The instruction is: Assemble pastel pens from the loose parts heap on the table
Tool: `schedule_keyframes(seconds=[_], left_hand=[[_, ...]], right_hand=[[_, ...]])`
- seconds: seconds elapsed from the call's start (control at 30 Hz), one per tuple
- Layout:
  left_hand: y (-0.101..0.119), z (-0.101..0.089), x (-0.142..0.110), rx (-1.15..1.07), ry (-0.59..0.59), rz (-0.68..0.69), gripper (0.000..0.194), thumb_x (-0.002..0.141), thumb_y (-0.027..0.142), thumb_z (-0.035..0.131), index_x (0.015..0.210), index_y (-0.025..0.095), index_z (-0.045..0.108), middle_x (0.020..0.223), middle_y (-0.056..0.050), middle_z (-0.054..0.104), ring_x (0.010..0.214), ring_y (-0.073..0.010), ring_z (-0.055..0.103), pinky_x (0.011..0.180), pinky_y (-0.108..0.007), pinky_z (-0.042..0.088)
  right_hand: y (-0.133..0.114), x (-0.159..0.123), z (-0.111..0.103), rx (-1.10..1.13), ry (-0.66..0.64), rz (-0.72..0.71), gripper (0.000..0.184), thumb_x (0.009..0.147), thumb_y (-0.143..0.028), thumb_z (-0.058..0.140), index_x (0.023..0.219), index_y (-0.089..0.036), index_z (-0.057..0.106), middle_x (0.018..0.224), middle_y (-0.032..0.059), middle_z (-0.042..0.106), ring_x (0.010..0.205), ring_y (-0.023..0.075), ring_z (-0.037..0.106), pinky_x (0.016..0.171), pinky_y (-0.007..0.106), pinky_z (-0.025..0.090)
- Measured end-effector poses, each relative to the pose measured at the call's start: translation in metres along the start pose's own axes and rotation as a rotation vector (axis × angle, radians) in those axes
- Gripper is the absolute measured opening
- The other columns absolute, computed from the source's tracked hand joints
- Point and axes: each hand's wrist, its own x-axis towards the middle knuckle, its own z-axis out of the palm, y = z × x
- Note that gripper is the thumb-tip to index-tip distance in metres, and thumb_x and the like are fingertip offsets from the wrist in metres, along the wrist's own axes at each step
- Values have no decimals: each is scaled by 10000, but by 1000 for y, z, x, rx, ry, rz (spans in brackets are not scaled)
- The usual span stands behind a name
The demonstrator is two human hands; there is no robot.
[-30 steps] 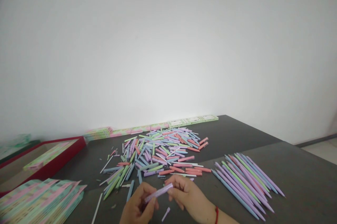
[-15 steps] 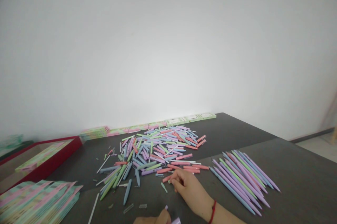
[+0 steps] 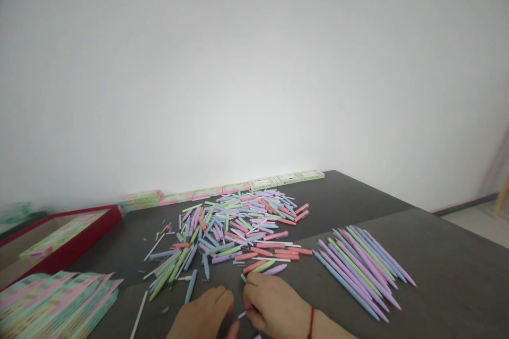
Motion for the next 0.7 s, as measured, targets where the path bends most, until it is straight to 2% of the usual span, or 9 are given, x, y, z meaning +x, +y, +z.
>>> schedule_keyframes(seconds=[0.07, 0.13, 0.3, 0.37, 0.47, 0.6, 0.7], left_hand=[[-7, -12, 1, 37, 20, -45, 244, 739, 63, 490, 923, 169, 609, 986, -98, 637, 957, -273, 588, 793, -373, 471], [-12, -16, 2, 102, 3, -96, 282, 732, 21, 454, 912, 165, 617, 1016, -106, 628, 979, -282, 571, 811, -398, 457], [-19, -4, 2, 163, -24, -127, 343, 754, -28, 365, 868, 177, 616, 948, -92, 649, 931, -262, 585, 774, -366, 445], [-19, 0, 2, 84, 10, -125, 277, 762, 4, 393, 838, 184, 589, 892, -71, 650, 875, -235, 601, 739, -318, 440], [-18, 1, 5, -176, 52, -119, 174, 753, 49, 443, 794, 202, 514, 704, 2, 608, 668, -165, 597, 602, -230, 404], [-16, 2, 6, -506, 159, -51, 167, 738, 63, 448, 750, 227, 421, 590, 61, 501, 525, -118, 521, 512, -193, 356], [-15, 2, 6, -580, 240, -8, 169, 734, 72, 441, 731, 236, 400, 575, 74, 459, 464, -102, 448, 481, -196, 332]], right_hand=[[0, -1, 0, 20, 43, 39, 129, 727, -123, 553, 832, -196, 568, 879, 20, 592, 803, 158, 539, 665, 231, 362], [0, -2, -1, 83, 94, 117, 123, 713, -104, 538, 802, -188, 555, 792, 1, 586, 712, 139, 523, 619, 226, 350], [-5, 2, -2, 445, 160, 250, 78, 727, -108, 513, 742, -182, 534, 610, -55, 496, 539, 88, 438, 497, 189, 310], [-7, 5, -1, 650, 168, 289, 57, 756, -149, 491, 767, -184, 535, 615, -55, 495, 501, 81, 430, 450, 174, 320], [-12, 8, 0, 868, 202, 313, 84, 778, -211, 475, 826, -182, 538, 677, -35, 540, 471, 78, 454, 410, 169, 367], [-18, 6, -2, 840, 271, 272, 88, 798, -226, 498, 833, -178, 563, 694, -20, 576, 475, 78, 485, 427, 172, 405], [-20, 4, -3, 799, 295, 258, 92, 817, -216, 506, 850, -181, 584, 714, -10, 600, 499, 85, 519, 458, 180, 427]])
